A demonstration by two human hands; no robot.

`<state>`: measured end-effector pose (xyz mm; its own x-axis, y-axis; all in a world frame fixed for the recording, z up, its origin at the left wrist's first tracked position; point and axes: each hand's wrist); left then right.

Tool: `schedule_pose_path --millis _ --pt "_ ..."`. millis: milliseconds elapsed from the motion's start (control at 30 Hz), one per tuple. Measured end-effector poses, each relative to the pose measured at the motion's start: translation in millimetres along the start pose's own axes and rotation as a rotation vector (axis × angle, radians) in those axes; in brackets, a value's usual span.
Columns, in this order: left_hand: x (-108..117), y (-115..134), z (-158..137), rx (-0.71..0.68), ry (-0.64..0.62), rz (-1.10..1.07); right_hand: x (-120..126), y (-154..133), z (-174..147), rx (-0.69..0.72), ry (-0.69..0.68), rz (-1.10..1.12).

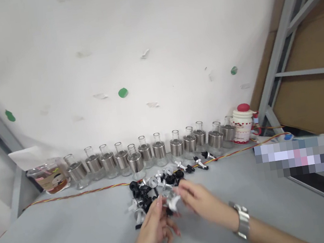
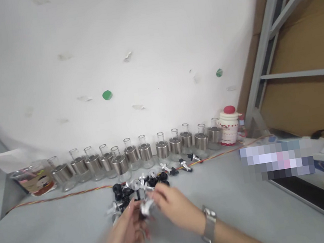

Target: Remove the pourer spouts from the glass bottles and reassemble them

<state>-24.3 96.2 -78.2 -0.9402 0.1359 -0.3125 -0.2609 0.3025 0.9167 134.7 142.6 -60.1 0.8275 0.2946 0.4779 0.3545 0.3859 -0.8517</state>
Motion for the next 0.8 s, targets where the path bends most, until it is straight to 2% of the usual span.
schedule_pose_path --millis 33,133,233,300,367,467,567,700,800 --pt "2.4 1.4 1.2 -0.036 -0.001 0.025 9.3 5.9 7.6 -0.068 0.153 0.017" --pt "8.8 2.6 4.1 -0.106 -0.004 0.099 44.1 31.7 29.9 -0.142 0.37 -0.007" --pt "11.3 -0.1 7.3 -0.09 -0.007 0.142 74.6 64.0 44.7 -0.225 0.521 -0.084" --pt "10.9 -1.5 9.1 -0.065 -0.006 0.146 86.2 82.1 49.2 -0.277 0.558 -0.16" --pt "9.9 -1.7 10.1 -0.065 0.005 0.136 91.0 92.4 50.2 -0.312 0.564 -0.248" --pt "9.9 -0.5 10.5 -0.091 0.025 0.127 89.7 90.2 47.1 -0.321 0.588 -0.397" --pt "12.6 1.2 10.0 -0.129 0.057 0.139 80.9 75.2 41.6 -0.221 0.569 -0.527" --pt "15.0 8.1 5.3 -0.277 0.187 0.128 59.9 61.9 36.0 0.005 0.344 -0.626" --pt "15.1 16.8 1.0 -0.339 0.302 0.125 47.4 63.2 33.7 0.085 0.217 -0.667"
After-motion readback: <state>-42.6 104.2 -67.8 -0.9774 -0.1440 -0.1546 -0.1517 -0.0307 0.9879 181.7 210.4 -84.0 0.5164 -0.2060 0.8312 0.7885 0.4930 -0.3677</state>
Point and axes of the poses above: each hand's wrist, its own z-axis towards the middle knuckle, its own x-axis out of the back of the hand, y = z × x, and after that the axes turned 1 degree about -y, right-handed
